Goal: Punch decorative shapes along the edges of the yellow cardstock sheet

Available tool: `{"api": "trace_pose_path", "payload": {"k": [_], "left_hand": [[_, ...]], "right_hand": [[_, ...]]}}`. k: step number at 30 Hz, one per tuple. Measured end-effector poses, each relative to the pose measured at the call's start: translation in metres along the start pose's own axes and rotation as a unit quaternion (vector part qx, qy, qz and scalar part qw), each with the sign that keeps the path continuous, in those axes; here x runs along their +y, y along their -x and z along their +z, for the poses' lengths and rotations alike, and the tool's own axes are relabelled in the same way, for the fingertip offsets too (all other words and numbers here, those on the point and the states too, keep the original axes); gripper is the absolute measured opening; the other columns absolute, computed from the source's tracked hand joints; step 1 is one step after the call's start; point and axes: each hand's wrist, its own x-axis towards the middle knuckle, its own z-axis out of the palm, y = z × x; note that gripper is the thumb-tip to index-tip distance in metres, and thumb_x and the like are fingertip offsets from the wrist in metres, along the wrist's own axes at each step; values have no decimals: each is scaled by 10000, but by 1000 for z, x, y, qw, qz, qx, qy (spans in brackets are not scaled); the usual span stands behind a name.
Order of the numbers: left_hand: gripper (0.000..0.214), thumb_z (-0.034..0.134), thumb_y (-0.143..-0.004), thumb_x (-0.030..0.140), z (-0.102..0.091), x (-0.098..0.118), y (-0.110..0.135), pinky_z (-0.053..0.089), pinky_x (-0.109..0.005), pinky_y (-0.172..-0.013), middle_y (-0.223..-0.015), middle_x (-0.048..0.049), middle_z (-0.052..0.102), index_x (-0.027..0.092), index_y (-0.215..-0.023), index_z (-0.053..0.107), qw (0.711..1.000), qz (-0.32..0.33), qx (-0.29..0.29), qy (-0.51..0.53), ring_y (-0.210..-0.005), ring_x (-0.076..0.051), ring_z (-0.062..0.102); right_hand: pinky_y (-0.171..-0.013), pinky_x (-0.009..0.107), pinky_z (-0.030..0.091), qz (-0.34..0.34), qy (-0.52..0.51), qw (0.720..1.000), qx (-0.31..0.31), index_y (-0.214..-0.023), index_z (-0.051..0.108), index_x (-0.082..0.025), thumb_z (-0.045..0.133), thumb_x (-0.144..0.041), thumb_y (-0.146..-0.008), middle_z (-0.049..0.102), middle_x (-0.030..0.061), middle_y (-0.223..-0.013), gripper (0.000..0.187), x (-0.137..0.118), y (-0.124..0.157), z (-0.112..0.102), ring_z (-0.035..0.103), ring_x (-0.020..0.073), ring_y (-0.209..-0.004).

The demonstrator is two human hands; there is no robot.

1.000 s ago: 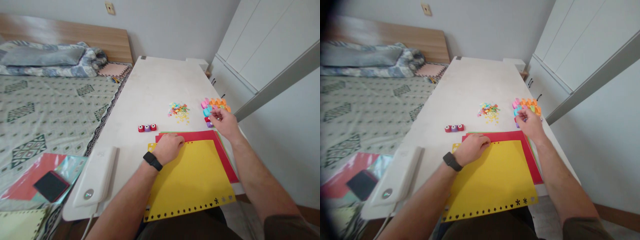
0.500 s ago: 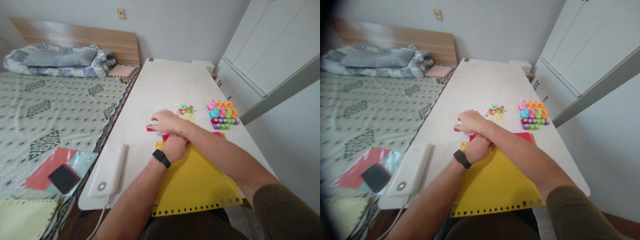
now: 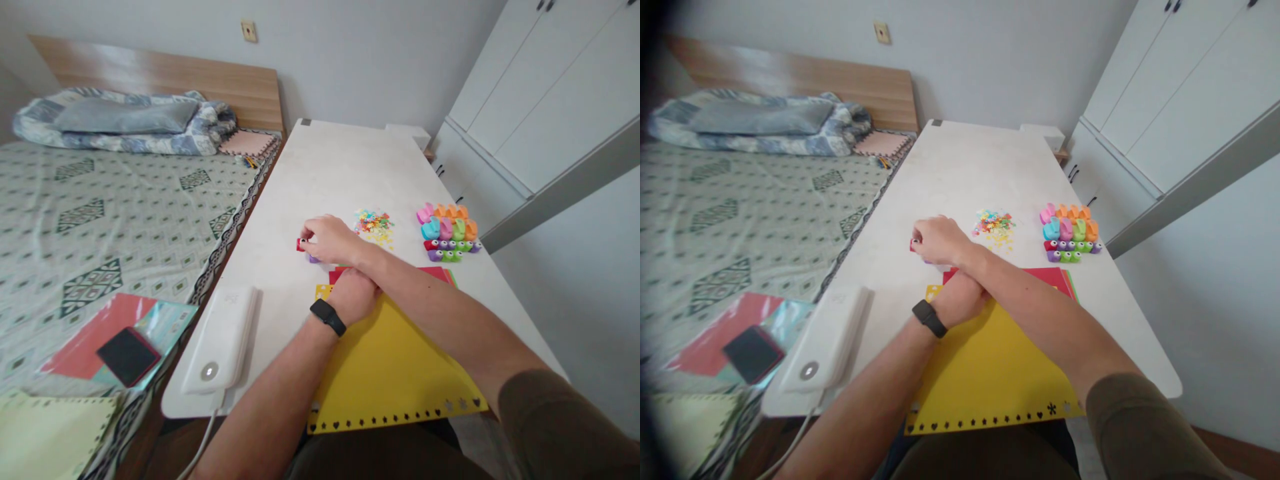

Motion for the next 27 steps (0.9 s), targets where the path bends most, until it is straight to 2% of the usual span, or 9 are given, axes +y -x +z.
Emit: {"api": "trace_pose_path", "payload": {"k": [5, 9, 11, 14, 19, 23, 27], "left_hand": [[229, 530, -971, 225, -10, 1, 1, 558, -401, -906, -974, -108, 766, 170, -988, 751, 999, 5, -42, 17, -952, -255, 715], [194, 551, -960, 211, -15, 2, 1, 541, -344, -834, -925, -94, 759, 174, -931, 739, 999, 1, -40, 23, -889, -230, 709], [184, 556, -952, 192, -17, 3, 0, 532, -326, -812, -918, -86, 760, 176, -932, 738, 999, -4, -46, 28, -875, -222, 707], [177, 559, -946, 180, -19, 4, 0, 524, -316, -797, -924, -84, 763, 171, -930, 734, 998, -9, -52, 24, -867, -218, 703], [222, 526, -986, 225, -22, 3, -2, 521, -334, -836, -960, -87, 766, 174, -960, 740, 999, -14, -37, 23, -910, -227, 700], [237, 520, -999, 257, -24, 3, -3, 521, -332, -812, -931, -84, 753, 178, -956, 739, 999, -23, -36, 20, -884, -222, 692], [239, 517, -1000, 258, -23, 3, -3, 516, -331, -808, -925, -80, 746, 184, -963, 741, 999, -28, -37, 13, -888, -222, 688]], "right_hand": [[-847, 363, 529, 59, -181, 979, 70, -970, 707, -220, 698, -371, -894, 766, 43, -1004, 170, 12, 40, -45, 680, 201, -911], [-862, 377, 559, 92, -318, 939, 91, -988, 664, -211, 718, -441, -893, 773, 64, -1042, 255, 38, 85, -68, 706, 205, -945], [-849, 379, 570, 119, -349, 925, 94, -993, 648, -208, 732, -461, -886, 778, 67, -1024, 287, 52, 110, -76, 717, 206, -938], [-831, 384, 581, 159, -347, 920, 91, -995, 637, -201, 741, -471, -882, 779, 76, -993, 311, 72, 147, -84, 724, 206, -914], [-907, 396, 568, 190, -347, 916, 67, -976, 609, -206, 751, -433, -885, 761, 90, -1098, 283, 99, 196, -86, 716, 202, -997], [-877, 382, 570, 201, -315, 927, 46, -1003, 619, -210, 751, -413, -873, 743, 76, -1062, 275, 109, 214, -76, 704, 197, -950], [-855, 365, 573, 193, -250, 948, 34, -1079, 666, -220, 748, -388, -858, 728, 60, -1036, 290, 110, 218, -68, 689, 197, -909]]}}
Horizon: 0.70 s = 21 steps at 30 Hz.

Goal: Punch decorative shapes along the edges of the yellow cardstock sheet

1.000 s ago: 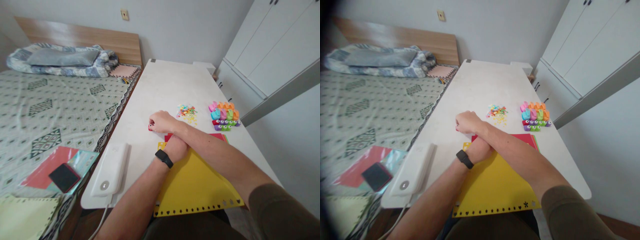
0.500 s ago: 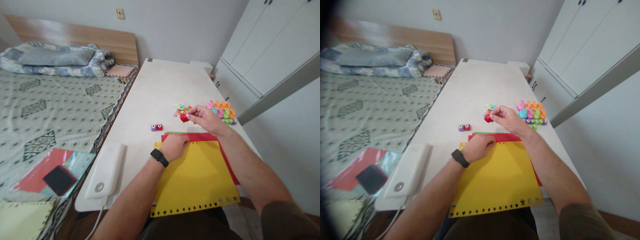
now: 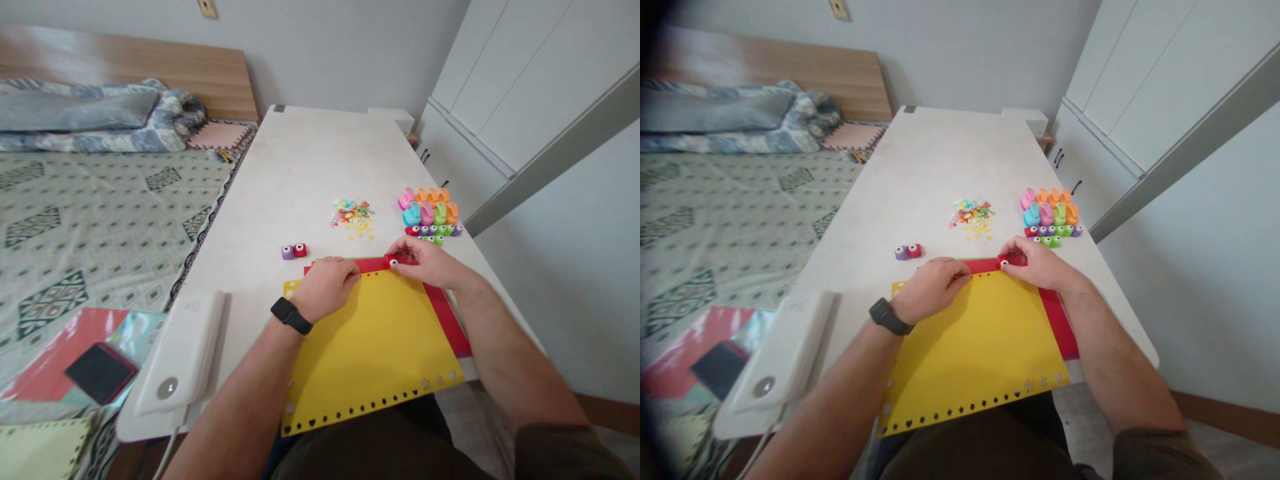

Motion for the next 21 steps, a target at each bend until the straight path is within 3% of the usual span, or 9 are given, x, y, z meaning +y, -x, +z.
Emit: {"api": "trace_pose_path", "payload": {"k": [21], "left_hand": [[235, 511, -1002, 251, 4, -2, 0, 472, -318, -755, -891, -70, 731, 190, -943, 730, 1000, 6, 10, -8, -837, -209, 664]], "right_hand": [[-994, 434, 547, -47, 26, 998, 19, -1027, 656, -245, 744, -308, -867, 722, 64, -1146, 193, -7, 5, 9, 678, 240, -1082]]}}
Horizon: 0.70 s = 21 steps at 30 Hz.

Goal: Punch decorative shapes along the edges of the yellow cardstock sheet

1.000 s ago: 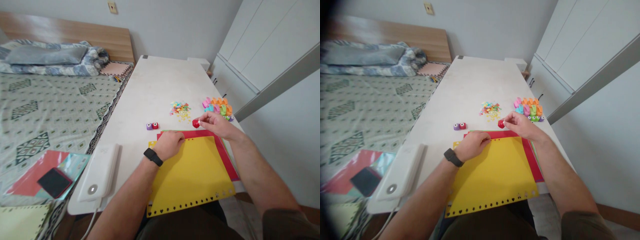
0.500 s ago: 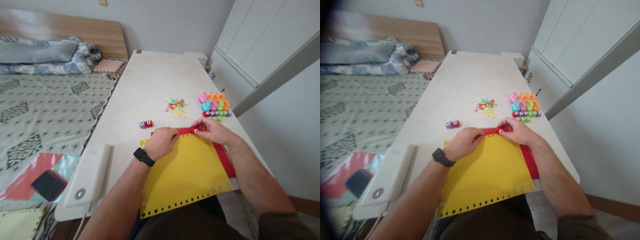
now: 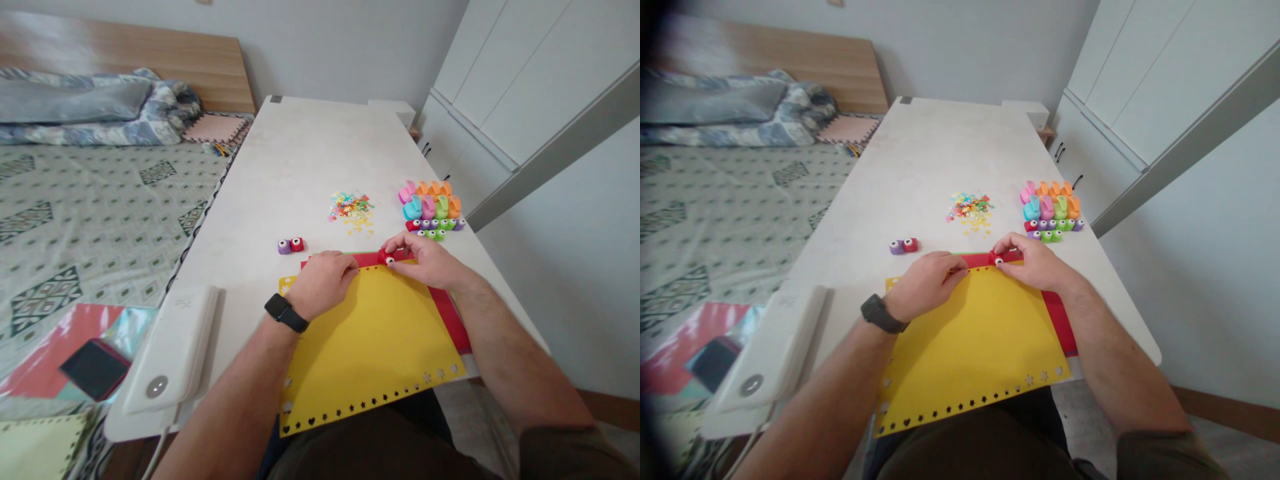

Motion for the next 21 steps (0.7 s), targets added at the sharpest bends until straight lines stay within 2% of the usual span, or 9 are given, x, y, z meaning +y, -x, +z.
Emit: {"api": "trace_pose_path", "payload": {"k": [15, 21], "left_hand": [[212, 527, -991, 234, 1, -3, -1, 478, -318, -770, -883, -71, 732, 182, -926, 722, 1000, -4, 8, 14, -831, -204, 665], [224, 529, -1001, 243, -1, 0, 0, 488, -331, -783, -890, -75, 731, 183, -972, 742, 1000, -7, 11, 16, -851, -214, 671]], "right_hand": [[-1003, 435, 541, -3, 40, 999, -22, -1085, 663, -248, 744, -275, -863, 728, 46, -1129, 237, 5, 0, 1, 682, 238, -1062], [-1034, 422, 530, 5, 68, 997, -46, -1249, 665, -241, 740, -234, -848, 698, 70, -1263, 409, 2, -2, 1, 670, 240, -1141]]}}
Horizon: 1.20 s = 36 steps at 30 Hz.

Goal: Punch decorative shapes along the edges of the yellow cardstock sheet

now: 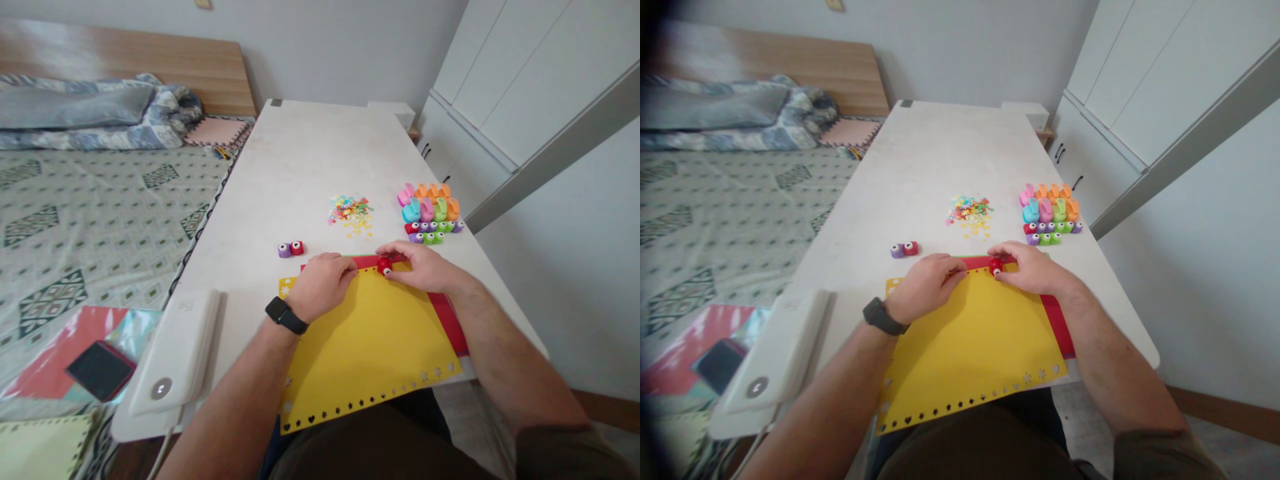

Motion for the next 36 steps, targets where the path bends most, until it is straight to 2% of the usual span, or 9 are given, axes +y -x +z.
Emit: {"api": "trace_pose_path", "payload": {"k": [4, 10, 14, 23, 29, 36], "left_hand": [[235, 528, -1009, 253, -1, 2, 0, 497, -349, -831, -906, -80, 733, 190, -1010, 754, 1000, 2, -3, -10, -890, -225, 677], [233, 528, -1010, 252, -2, 3, -1, 502, -365, -838, -903, -88, 734, 177, -972, 745, 1000, 8, -5, -30, -889, -233, 678], [233, 523, -1013, 253, -2, 3, -1, 503, -363, -837, -915, -84, 738, 184, -981, 743, 999, 10, -8, -30, -892, -231, 680], [229, 528, -1009, 257, 0, 1, -1, 497, -359, -827, -903, -81, 738, 186, -978, 744, 1000, 10, -1, -23, -875, -229, 676], [220, 530, -1004, 248, 1, 0, -1, 497, -353, -822, -896, -77, 733, 185, -966, 738, 1000, 15, 2, -21, -865, -223, 671], [227, 524, -1003, 240, 0, 2, -1, 498, -345, -817, -893, -82, 733, 183, -964, 740, 1000, 13, 3, -22, -861, -219, 668]], "right_hand": [[-1033, 425, 527, -6, 24, 1000, -19, -1210, 698, -237, 730, -235, -853, 698, 74, -1263, 358, 0, -2, -1, 667, 244, -1148], [-1051, 432, 522, 9, -11, 999, -47, -1212, 690, -259, 714, -236, -870, 726, 47, -1239, 343, 2, -2, -1, 686, 234, -1129], [-1068, 454, 516, 23, 7, 999, -38, -1252, 678, -262, 728, -268, -872, 709, 62, -1285, 383, 4, -2, 0, 679, 250, -1156], [-1052, 443, 520, 5, 5, 999, -46, -1247, 673, -268, 720, -277, -880, 710, 54, -1269, 370, 2, -2, 1, 675, 242, -1141], [-1030, 452, 514, 1, 61, 997, -48, -1265, 669, -254, 721, -295, -886, 698, 84, -1276, 385, 0, -1, 1, 658, 261, -1147], [-1002, 447, 516, -10, 73, 996, -45, -1262, 671, -278, 713, -296, -892, 705, 67, -1244, 373, 0, 0, 2, 662, 258, -1113]]}}
